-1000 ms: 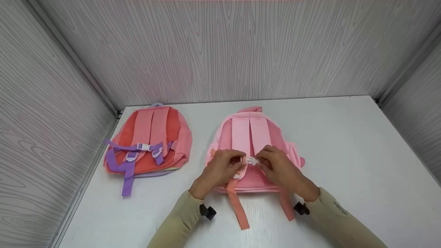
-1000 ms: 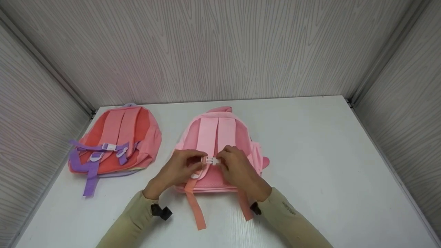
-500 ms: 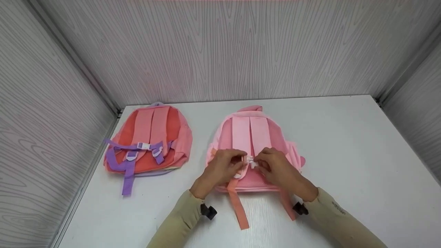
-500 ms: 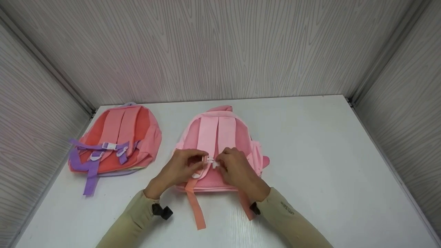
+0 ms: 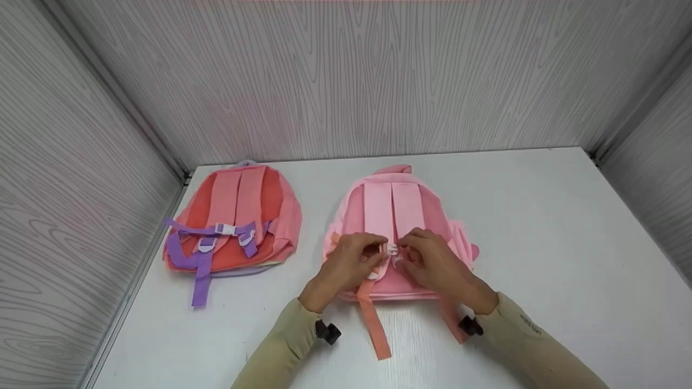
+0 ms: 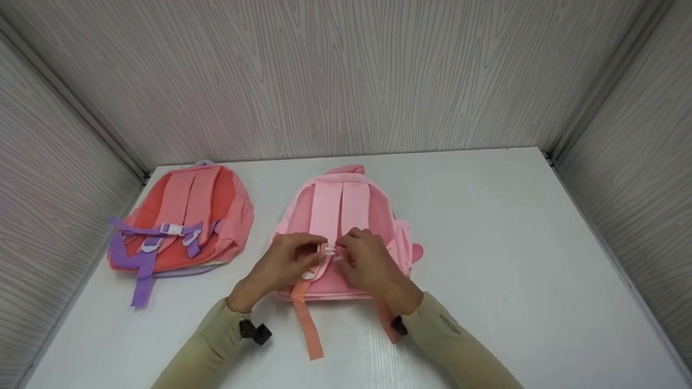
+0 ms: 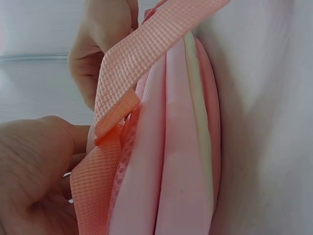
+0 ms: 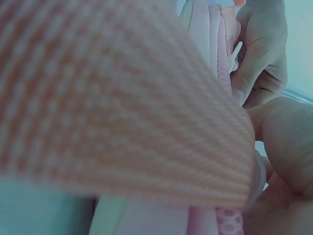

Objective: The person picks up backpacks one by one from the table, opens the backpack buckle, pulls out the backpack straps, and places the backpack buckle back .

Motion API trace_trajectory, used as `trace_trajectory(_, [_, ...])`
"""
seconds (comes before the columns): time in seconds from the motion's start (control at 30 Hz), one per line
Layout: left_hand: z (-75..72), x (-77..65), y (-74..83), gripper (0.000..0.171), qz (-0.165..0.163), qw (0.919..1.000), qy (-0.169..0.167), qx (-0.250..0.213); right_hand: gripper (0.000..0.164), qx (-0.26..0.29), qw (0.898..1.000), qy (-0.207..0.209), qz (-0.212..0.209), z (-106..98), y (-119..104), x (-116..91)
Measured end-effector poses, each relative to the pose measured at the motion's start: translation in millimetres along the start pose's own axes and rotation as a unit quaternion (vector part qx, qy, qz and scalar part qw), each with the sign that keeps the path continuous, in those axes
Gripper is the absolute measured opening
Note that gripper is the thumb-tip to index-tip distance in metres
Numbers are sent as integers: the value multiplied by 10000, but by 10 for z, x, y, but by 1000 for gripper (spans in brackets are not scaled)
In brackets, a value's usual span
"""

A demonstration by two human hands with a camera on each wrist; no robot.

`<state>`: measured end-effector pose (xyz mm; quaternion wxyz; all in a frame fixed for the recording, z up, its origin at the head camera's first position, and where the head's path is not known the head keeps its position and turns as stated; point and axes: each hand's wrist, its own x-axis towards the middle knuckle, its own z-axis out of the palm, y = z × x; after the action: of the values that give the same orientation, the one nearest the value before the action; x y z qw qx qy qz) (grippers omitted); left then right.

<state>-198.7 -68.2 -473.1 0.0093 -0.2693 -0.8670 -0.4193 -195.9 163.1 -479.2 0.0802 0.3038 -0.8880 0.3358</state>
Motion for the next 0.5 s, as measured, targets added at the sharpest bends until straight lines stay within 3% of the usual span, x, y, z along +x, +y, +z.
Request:
trace_trajectory(0.2, [12,11,19,30,-23,9996,-36,285,31,229,9993,88,272,6,-25,14])
trace_trajectory(0.5, [20,8,19,30,-3,9995,-23,301,30,186,9994,203,211,60,-9,26])
